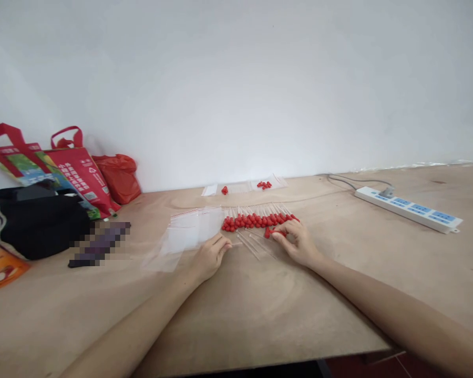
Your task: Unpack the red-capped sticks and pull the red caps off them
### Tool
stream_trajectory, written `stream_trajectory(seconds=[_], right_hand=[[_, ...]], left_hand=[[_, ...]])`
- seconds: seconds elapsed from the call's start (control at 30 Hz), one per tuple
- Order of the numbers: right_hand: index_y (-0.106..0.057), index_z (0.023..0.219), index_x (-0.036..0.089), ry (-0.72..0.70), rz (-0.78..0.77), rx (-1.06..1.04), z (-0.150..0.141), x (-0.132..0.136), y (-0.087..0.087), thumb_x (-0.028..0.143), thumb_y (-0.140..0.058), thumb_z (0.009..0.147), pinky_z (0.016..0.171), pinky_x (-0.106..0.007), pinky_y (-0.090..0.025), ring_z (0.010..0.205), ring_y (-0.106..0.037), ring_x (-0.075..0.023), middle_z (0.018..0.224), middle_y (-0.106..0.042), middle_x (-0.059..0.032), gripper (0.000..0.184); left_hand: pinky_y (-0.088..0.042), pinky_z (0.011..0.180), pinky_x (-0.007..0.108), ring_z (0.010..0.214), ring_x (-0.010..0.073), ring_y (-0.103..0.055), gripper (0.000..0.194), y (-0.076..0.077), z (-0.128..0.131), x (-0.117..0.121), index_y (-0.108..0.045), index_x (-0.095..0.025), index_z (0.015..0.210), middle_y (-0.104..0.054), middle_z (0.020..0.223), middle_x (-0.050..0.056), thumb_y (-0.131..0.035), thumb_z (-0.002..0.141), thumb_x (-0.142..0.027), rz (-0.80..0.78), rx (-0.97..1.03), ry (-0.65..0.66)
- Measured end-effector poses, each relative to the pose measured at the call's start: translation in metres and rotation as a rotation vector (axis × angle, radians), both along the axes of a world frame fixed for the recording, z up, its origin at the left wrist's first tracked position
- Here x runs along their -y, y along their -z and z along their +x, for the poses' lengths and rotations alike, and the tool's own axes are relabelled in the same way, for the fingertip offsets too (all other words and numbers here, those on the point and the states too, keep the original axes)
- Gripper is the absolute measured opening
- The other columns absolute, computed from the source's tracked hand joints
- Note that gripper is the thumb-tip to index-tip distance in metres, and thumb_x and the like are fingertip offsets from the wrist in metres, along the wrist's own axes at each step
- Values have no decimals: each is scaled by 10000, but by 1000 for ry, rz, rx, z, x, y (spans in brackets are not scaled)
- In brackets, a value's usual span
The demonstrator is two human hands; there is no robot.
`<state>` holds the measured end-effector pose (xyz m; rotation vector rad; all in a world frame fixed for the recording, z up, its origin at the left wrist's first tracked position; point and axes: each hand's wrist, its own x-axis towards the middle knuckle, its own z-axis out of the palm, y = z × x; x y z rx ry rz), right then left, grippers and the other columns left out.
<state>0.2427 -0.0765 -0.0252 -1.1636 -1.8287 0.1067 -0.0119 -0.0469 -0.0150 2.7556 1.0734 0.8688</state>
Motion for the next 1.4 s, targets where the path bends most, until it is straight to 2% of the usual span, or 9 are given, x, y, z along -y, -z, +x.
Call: stream_trajectory(seconds=[0.1, 0.2, 0.43, 0.7, 0.87, 0.97, 1.07, 1.23, 1.4], right_hand=[[-610, 837, 176, -6, -96, -182, 6, -12, -1, 326, -471, 790, 608, -267, -413, 717, -537, -153, 762, -596, -53, 210], [-611, 876, 159, 102, -205, -241, 12, -17, -4, 270, -474, 754, 573, -250, -426, 658, -547, -135, 794, -591, -55, 214], [-534, 693, 165, 257, -367, -127, 27, -14, -13, 194, -523, 654, 502, -212, -391, 536, -521, -106, 606, -571, 6, 50], [-556, 673, 170, 212, -463, -78, 24, -16, -9, 229, -499, 707, 541, -221, -409, 588, -557, -119, 660, -619, -22, 89], [-535, 634, 174, 284, -449, -18, 27, -14, -13, 295, -521, 705, 500, -217, -374, 545, -531, -115, 602, -594, -11, 140], [-525, 609, 176, 160, -456, 31, 24, -9, -17, 385, -556, 683, 463, -211, -342, 504, -494, -102, 557, -556, 6, 224], [-584, 722, 169, -26, -495, 64, 16, -1, -21, 464, -634, 603, 480, -211, -355, 536, -499, -103, 617, -572, 3, 322], [-630, 773, 163, -113, -594, 105, 9, 4, -21, 473, -717, 490, 514, -224, -370, 577, -516, -114, 669, -594, -4, 429], [-628, 795, 151, -175, -702, -32, 6, 1, -12, 389, -748, 473, 524, -219, -384, 573, -521, -104, 654, -591, 8, 418]], left_hand=[[-443, 681, 247, 733, 129, -539, 197, 2, 0, 3, -533, -171, 882, -530, 819, 30, -336, 876, -176, 26, 4, -17], [-455, 680, 242, 730, 127, -550, 222, 2, 2, 6, -529, -159, 979, -538, 835, 42, -355, 847, -124, 63, 7, -39], [-465, 606, 215, 639, 106, -538, 182, 2, 7, 7, -564, -160, 843, -530, 777, 33, -401, 790, -98, 66, 24, -60], [-493, 643, 270, 669, 129, -572, 251, -2, 21, 9, -606, -146, 969, -599, 879, 59, -505, 772, -264, -228, 113, -84], [-485, 773, 309, 858, 167, -595, 331, 1, 18, 1, -572, -161, 1076, -599, 1056, 82, -477, 761, -200, -432, 206, -58], [-501, 756, 291, 805, 149, -605, 356, 6, 18, -2, -573, -140, 1064, -580, 1065, 97, -535, 718, -217, -521, 253, -34], [-517, 687, 282, 735, 139, -590, 334, 7, 23, -4, -598, -131, 1011, -584, 997, 97, -565, 703, -258, -489, 239, -93], [-525, 624, 263, 680, 129, -580, 324, 4, 34, -5, -609, -125, 989, -584, 938, 89, -574, 696, -258, -446, 250, -174], [-524, 624, 247, 705, 132, -593, 360, 4, 39, -7, -591, -139, 1043, -594, 953, 80, -576, 707, -265, -421, 233, -194]])
